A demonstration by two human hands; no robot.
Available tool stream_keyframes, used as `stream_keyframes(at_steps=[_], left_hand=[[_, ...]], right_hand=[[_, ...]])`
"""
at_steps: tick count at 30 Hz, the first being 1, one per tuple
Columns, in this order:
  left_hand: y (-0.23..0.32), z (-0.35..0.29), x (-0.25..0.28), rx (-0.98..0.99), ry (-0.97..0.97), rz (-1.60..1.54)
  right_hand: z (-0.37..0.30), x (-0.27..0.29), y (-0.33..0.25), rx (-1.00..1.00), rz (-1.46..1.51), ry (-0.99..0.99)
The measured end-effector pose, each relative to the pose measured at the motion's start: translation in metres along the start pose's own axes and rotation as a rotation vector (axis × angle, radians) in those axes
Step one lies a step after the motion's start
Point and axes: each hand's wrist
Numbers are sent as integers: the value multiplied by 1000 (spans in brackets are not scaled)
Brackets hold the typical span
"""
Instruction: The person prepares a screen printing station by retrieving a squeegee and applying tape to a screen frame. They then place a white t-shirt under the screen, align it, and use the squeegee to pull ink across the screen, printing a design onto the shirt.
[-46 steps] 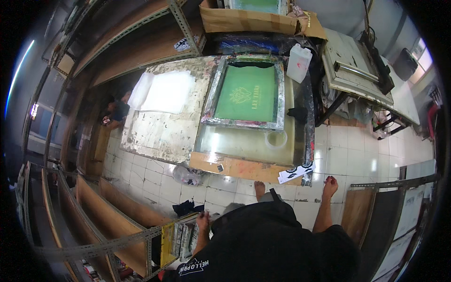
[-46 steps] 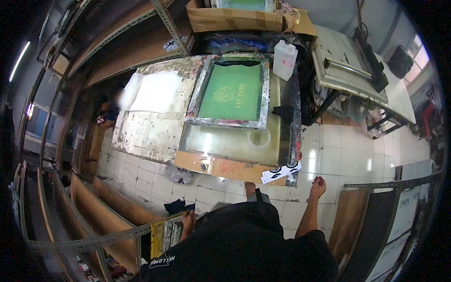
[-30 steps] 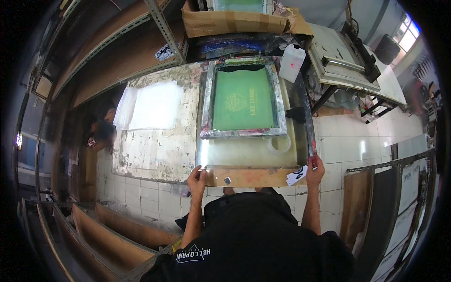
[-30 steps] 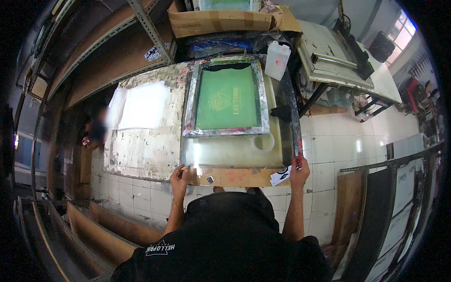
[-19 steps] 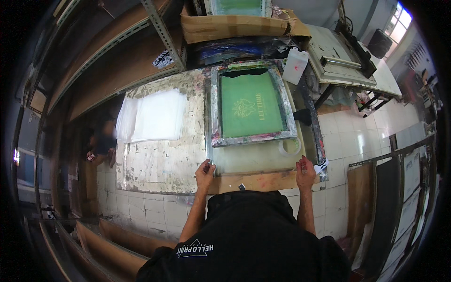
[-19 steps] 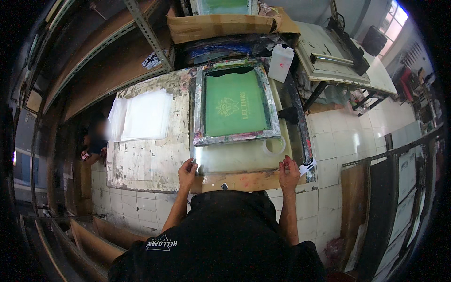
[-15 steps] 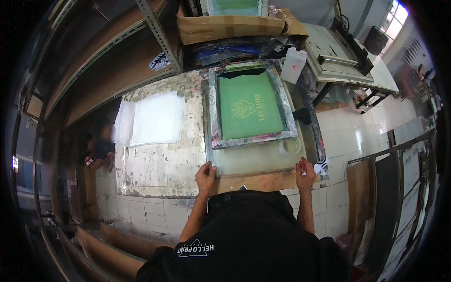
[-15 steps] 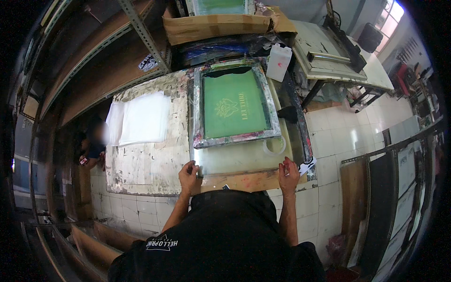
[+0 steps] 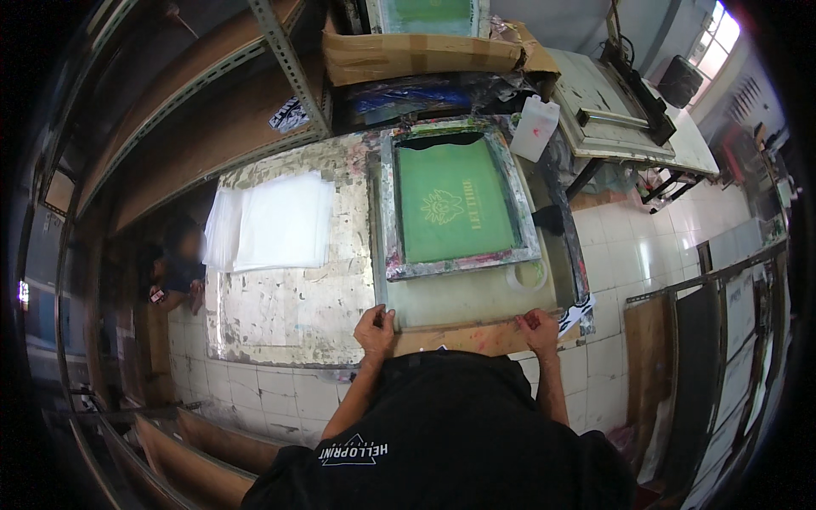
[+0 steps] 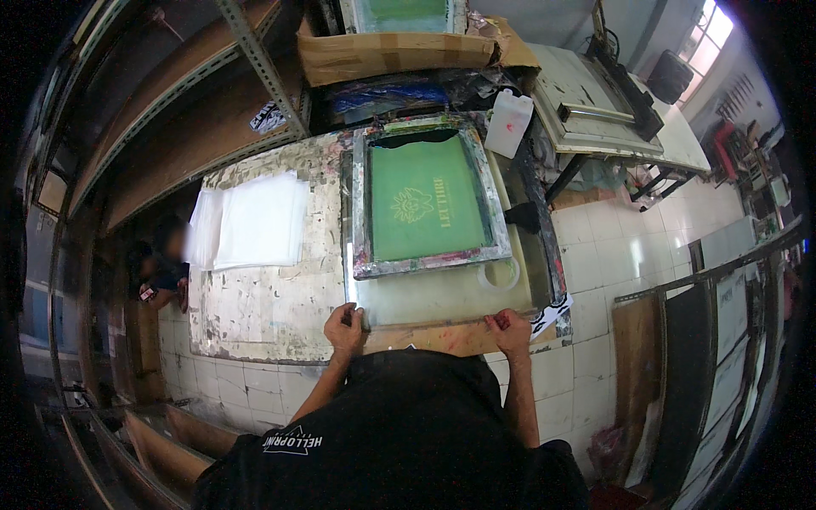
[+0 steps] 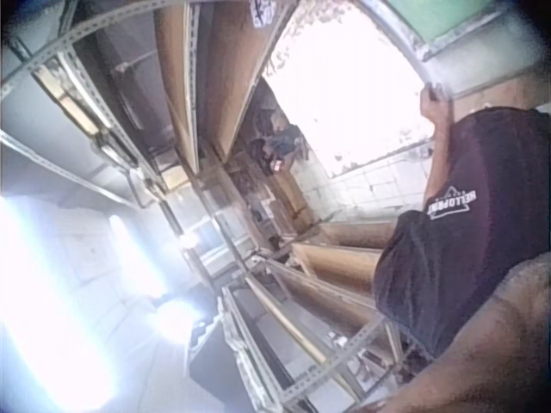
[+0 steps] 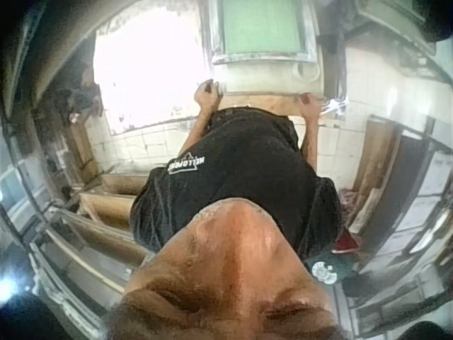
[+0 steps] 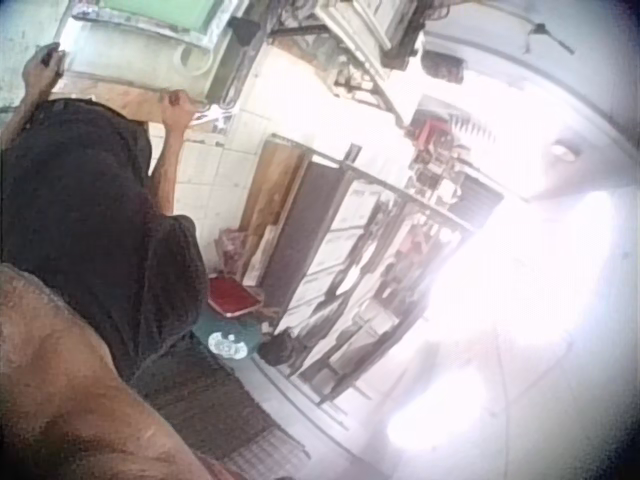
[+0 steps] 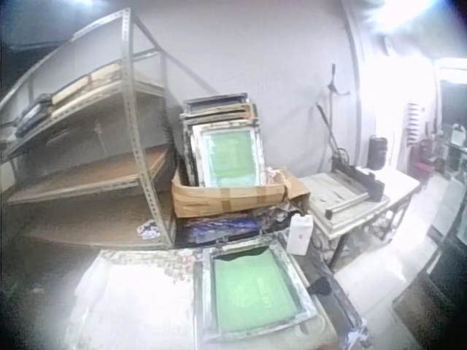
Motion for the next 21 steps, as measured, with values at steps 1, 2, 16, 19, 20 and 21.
stream_keyframes(at_steps=[1,2,16,19,20,21], left_hand=[[2,0,0,0,5,-5],[4,0,0,0,10,-10],[-14,12,-4,309,24,-252],[2,10,-9,169,100,-37],[8,11,-9,107,113,60],[12,12,-10,107,120,70]], right_hand=[[0,-4,3,-1,0,-20],[-1,-7,7,-8,-12,-6],[44,21,-13,-48,101,15],[96,23,-23,99,243,234],[120,19,-17,93,322,285],[146,15,-12,88,403,330]])
Point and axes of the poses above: each hand's wrist, its own z-axis towards the middle knuckle, its own x-axis out of the back of the hand, y = z × x, and after that the axes turned 1 degree about -y, right-handed
